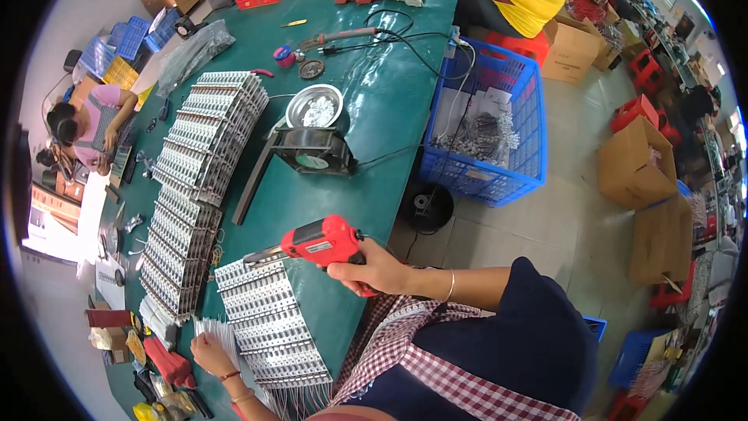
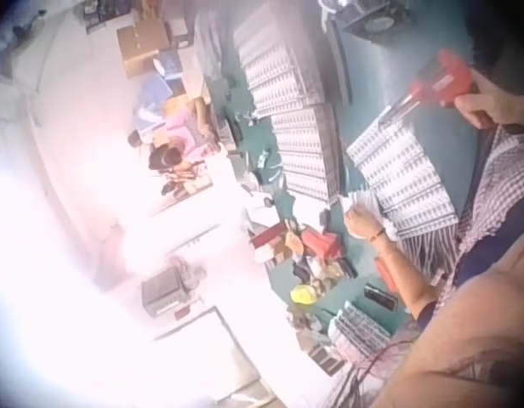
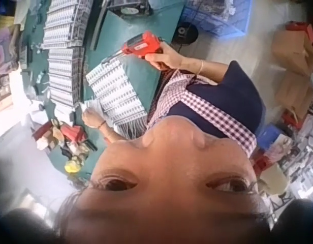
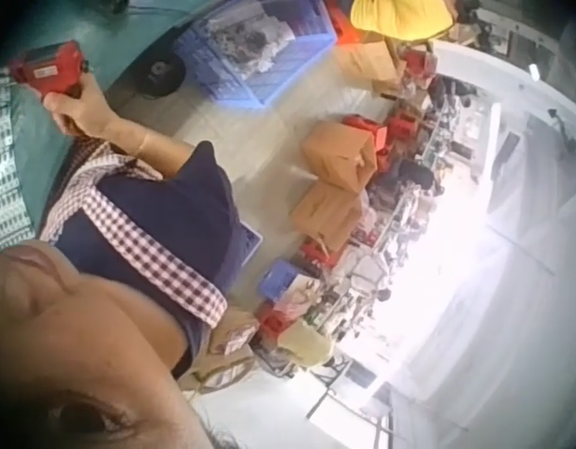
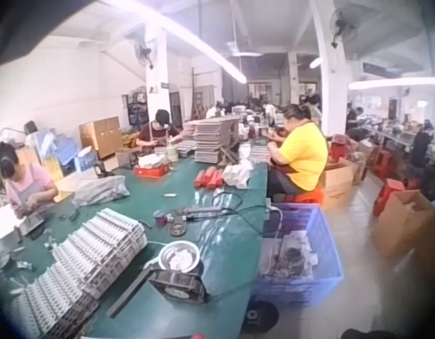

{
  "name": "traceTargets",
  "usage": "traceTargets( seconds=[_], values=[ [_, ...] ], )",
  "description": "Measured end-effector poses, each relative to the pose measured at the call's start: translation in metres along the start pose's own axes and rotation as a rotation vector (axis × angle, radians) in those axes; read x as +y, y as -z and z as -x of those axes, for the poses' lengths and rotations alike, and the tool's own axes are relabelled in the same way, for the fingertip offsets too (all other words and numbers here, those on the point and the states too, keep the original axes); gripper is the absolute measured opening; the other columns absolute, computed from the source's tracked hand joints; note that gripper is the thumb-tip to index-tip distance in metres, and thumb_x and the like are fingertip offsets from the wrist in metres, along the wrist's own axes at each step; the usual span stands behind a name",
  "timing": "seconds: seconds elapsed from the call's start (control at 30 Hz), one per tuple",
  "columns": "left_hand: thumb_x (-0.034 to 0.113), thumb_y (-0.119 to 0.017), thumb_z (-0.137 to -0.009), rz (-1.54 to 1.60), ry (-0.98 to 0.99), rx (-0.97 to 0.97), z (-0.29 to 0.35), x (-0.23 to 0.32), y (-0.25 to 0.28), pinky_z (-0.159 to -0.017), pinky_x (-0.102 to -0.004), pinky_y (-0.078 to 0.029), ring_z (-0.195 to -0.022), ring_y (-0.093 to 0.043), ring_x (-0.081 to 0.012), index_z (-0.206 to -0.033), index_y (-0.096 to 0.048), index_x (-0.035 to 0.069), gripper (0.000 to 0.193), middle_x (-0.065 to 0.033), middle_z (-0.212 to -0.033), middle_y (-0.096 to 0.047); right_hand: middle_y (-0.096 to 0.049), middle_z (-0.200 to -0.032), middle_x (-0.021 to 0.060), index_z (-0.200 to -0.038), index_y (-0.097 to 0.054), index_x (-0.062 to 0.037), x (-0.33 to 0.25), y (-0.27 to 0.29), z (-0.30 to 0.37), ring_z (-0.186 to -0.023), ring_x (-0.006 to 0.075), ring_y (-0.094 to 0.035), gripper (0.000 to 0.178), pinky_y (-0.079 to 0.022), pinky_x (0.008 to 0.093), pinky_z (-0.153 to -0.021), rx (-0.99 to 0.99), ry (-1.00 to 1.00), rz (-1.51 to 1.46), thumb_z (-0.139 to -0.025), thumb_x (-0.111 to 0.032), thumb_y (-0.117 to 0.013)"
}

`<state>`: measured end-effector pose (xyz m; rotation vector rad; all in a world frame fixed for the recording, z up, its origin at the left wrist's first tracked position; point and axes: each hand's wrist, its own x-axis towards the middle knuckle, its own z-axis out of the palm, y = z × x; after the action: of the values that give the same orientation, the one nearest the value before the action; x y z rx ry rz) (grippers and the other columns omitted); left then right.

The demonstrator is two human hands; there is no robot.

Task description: The person assembles electronic components by inserting wires into circuit boards and soldering them together with a soldering iron.

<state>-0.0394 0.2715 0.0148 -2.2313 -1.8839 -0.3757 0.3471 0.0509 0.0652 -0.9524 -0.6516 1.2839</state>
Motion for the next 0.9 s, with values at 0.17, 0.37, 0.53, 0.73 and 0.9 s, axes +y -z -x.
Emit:
traceTargets(
  seconds=[0.17, 0.37, 0.53, 0.73, 0.9],
  values=[
    [0.009, -0.055, -0.086, 0.083, -0.006, 0.016, -0.008, -0.013, -0.006, -0.073, -0.0440, -0.046, -0.083, -0.059, -0.0329, -0.091, -0.064, 0.000, 0.013, -0.0137, -0.087, -0.063, -0.050, -0.054, -0.0007, -0.106, -0.056, 0.0011, 0.000, 0.000, -0.005, -0.044, 0.0064, -0.045, 0.033, -0.034, 0.0234, -0.040, -0.027, 0.004, 0.002, -0.091, -0.028, -0.061],
    [0.004, -0.054, -0.087, 0.255, -0.089, 0.008, -0.015, -0.033, -0.009, -0.067, -0.0378, -0.048, -0.074, -0.059, -0.0281, -0.100, -0.063, -0.005, 0.018, -0.0148, -0.084, -0.062, -0.051, -0.053, -0.0002, -0.098, -0.059, -0.0010, 0.007, 0.002, -0.004, -0.043, 0.0072, -0.046, 0.029, -0.034, 0.0241, -0.038, 0.006, -0.010, -0.019, -0.091, -0.029, -0.061],
    [0.008, -0.053, -0.093, 0.810, 0.272, 0.029, -0.006, -0.030, 0.033, -0.068, -0.0330, -0.047, -0.075, -0.056, -0.0200, -0.100, -0.059, -0.009, 0.019, -0.0125, -0.084, -0.059, -0.051, -0.053, 0.0006, -0.098, -0.059, -0.0013, -0.002, 0.000, -0.002, -0.043, 0.0077, -0.047, 0.030, -0.034, 0.0246, -0.038, 0.025, 0.016, -0.011, -0.092, -0.030, -0.060],
    [0.010, -0.053, -0.092, 0.854, 0.476, 0.288, 0.068, -0.083, 0.005, -0.067, -0.0354, -0.046, -0.072, -0.055, -0.0240, -0.093, -0.061, -0.006, 0.018, -0.0149, -0.082, -0.060, -0.050, -0.053, 0.0008, -0.105, -0.058, 0.0018, 0.008, -0.006, -0.005, -0.043, 0.0083, -0.047, 0.035, -0.035, 0.0249, -0.040, 0.027, 0.023, -0.008, -0.092, -0.031, -0.058],
    [0.014, -0.053, -0.092, 0.722, 0.617, 0.442, 0.129, -0.076, 0.014, -0.065, -0.0361, -0.046, -0.066, -0.054, -0.0251, -0.088, -0.064, -0.003, 0.021, -0.0158, -0.078, -0.060, -0.051, -0.053, 0.0012, -0.106, -0.058, 0.0006, 0.007, -0.020, -0.014, -0.044, 0.0085, -0.048, 0.036, -0.036, 0.0249, -0.041, -0.034, 0.000, -0.058, -0.092, -0.033, -0.059]
  ],
)
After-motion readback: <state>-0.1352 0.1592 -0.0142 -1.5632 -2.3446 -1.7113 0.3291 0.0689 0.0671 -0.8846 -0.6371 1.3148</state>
